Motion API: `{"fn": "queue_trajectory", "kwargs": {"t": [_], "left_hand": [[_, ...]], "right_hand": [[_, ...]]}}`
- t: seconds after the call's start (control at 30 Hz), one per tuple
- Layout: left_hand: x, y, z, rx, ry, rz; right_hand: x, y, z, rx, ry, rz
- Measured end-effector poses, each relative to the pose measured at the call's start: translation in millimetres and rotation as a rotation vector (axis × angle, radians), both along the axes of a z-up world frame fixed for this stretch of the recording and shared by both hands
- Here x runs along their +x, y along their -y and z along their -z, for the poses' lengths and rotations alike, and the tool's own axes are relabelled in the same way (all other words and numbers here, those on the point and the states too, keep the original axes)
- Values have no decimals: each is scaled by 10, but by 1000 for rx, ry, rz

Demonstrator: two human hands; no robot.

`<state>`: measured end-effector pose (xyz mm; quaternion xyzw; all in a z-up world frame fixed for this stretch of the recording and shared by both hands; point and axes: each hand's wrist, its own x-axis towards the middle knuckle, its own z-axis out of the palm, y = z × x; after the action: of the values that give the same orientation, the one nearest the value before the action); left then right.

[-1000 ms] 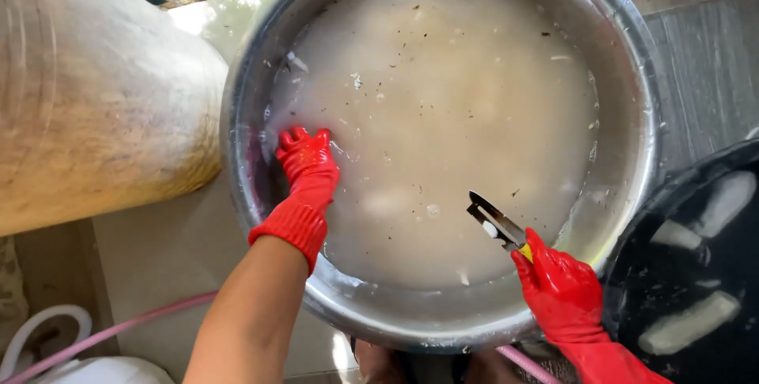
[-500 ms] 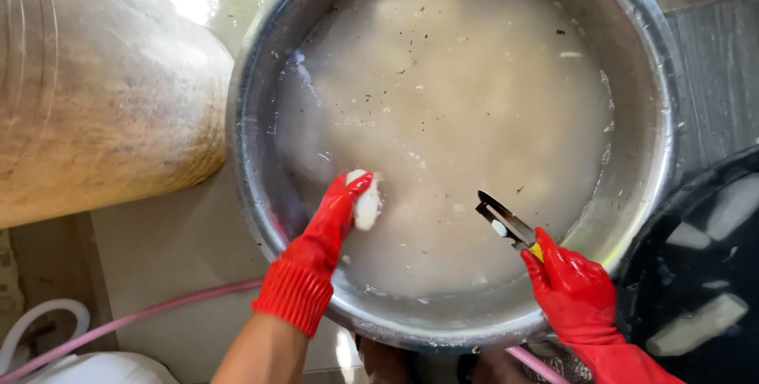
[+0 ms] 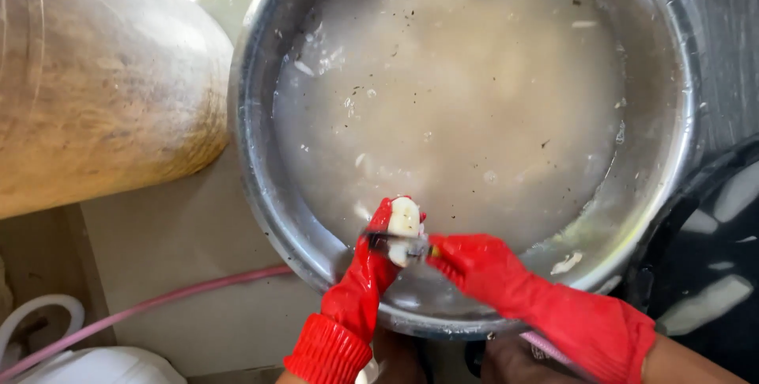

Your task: Peeling white vegetables using a hand peeler and transferring them from a washing bowl to a collection bucket.

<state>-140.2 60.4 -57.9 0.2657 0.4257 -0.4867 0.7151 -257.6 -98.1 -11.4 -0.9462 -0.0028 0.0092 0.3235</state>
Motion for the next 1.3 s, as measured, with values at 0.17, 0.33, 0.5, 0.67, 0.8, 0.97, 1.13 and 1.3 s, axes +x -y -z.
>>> {"fn": "queue_trajectory", "kwargs": {"t": [0.17,0.33,0.5,0.67,0.8,0.97,1.13,1.3], "left_hand": [[-30,-14,152,-82,-14,28],[-87,-106,323,-131,-16,31],[-92,-78,462,-210,2,68],[-164,-128,554,-269,7,78],[-154,-243,616,-320,33,119],[-68,-224,709,-375,47,127],[346,-26,-490,-212,193,340],[252,126,-725,-77,181,292]], "right_hand": [[9,268,405,-164,-414,396],[-78,54,256,-176,-320,299],[12,382,329,-269,-405,387],[-43,97,281,-186,-294,319],[-43,390,433,-172,-433,408],[53,-56,-161,-273,47,7],[96,80,275,-166,-124,196],[11,153,307,-125,-276,398]]}}
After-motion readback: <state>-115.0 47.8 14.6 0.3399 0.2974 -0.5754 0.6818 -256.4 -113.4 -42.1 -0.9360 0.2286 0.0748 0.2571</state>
